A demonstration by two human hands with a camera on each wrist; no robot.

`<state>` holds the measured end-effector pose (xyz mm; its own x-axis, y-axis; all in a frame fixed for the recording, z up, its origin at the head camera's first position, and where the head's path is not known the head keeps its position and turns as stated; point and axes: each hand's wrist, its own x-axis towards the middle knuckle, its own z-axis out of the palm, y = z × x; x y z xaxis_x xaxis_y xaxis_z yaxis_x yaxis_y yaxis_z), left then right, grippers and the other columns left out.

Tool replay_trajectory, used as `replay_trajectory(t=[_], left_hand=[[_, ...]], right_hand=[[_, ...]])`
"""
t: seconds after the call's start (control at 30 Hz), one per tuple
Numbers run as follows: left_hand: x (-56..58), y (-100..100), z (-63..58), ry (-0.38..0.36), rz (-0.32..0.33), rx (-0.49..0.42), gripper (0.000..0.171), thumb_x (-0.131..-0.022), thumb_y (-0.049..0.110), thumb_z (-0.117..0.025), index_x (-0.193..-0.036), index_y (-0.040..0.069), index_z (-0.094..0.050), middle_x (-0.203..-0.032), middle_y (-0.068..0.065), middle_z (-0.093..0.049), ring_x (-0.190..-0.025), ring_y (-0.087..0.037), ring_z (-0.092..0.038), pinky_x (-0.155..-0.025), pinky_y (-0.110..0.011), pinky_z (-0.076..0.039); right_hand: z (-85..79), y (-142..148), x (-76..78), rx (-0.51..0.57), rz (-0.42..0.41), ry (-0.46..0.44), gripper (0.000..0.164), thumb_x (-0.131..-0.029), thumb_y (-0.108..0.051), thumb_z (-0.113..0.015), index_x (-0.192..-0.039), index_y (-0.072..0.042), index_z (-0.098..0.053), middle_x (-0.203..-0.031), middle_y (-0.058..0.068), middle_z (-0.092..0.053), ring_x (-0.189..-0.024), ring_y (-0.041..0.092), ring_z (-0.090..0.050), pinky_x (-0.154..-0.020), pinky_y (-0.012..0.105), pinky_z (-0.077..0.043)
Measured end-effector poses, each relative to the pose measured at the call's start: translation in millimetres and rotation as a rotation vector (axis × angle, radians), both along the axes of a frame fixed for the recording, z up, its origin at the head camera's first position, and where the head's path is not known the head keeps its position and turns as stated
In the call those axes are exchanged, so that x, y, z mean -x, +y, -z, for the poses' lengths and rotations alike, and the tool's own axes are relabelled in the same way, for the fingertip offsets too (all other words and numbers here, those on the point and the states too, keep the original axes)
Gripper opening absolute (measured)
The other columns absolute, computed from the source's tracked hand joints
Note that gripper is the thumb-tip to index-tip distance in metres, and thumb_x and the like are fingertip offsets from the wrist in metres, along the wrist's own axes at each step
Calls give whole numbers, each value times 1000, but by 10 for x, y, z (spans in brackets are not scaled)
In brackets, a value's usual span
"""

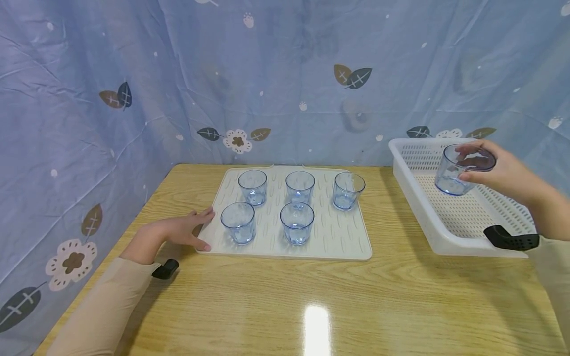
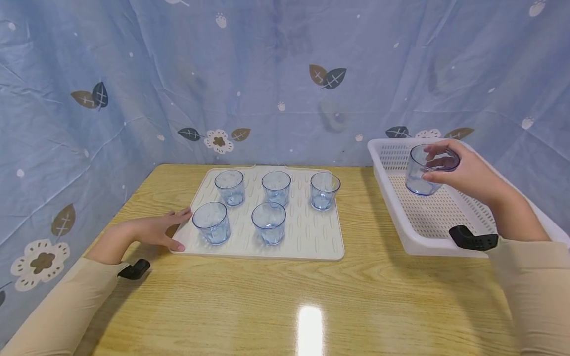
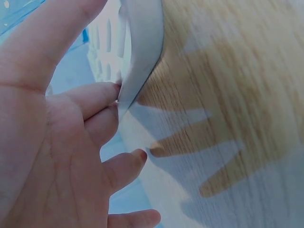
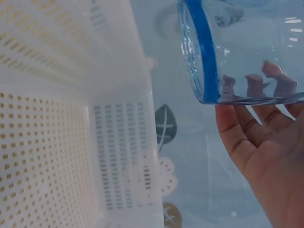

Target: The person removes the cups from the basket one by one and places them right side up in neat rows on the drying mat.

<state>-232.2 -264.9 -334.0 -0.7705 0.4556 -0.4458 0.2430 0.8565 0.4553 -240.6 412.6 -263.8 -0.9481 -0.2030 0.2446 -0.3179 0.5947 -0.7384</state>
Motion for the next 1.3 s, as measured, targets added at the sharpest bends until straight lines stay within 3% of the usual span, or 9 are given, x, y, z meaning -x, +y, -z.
replay_trajectory(t=[0.23, 0.37, 0.47, 0.63, 1.0, 1.3], left_hand=[[-4, 7, -14, 1, 2, 5, 109, -91, 37, -80, -161, -8, -11, -167, -30, 2, -145, -62, 5, -112, -75, -13], [-6, 9, -16, 15, 9, 7, 107, -91, 36, -80, -161, -8, -12, -166, -30, 0, -145, -62, 4, -112, -75, -14], [-9, 3, -19, 29, 17, 6, 107, -90, 37, -81, -160, -9, -13, -166, -31, -1, -145, -63, 3, -112, -75, -14], [-1, -6, -8, 32, 16, 10, 109, -90, 40, -80, -161, -8, -12, -166, -30, -1, -145, -63, 3, -112, -75, -14], [-12, -13, -3, 17, 11, -3, 108, -91, 37, -80, -161, -8, -11, -166, -31, 1, -145, -62, 5, -111, -75, -13], [-15, -3, -14, 17, 10, -11, 107, -91, 35, -80, -161, -8, -12, -166, -31, 0, -145, -63, 4, -111, -75, -14]], right_hand=[[-26, -172, -23, -8, -2, 14, 47, -99, -2, -66, -130, -31, -47, -118, -20, -53, -106, -13, -52, -78, 5, -45], [-28, -303, -40, 42, -79, 33, 48, -97, 8, -65, -134, -17, -47, -126, -22, -57, -112, -10, -56, -79, 10, -49], [-50, -410, -54, 54, -120, 31, 49, -96, 10, -65, -134, -14, -46, -125, -25, -62, -112, -10, -58, -78, 12, -50], [-73, -565, -84, 48, -124, 23, 50, -95, 9, -66, -135, -15, -47, -121, -26, -64, -112, -9, -57, -77, 13, -50], [-53, -952, -160, 166, -121, 15, 44, -99, 2, -66, -133, -15, -45, -118, -23, -66, -113, -9, -58, -83, 13, -51], [43, -1209, -185, 236, -191, 28, 47, -96, 8, -67, -131, -15, -45, -116, -17, -67, -111, -5, -62, -84, 15, -53]])
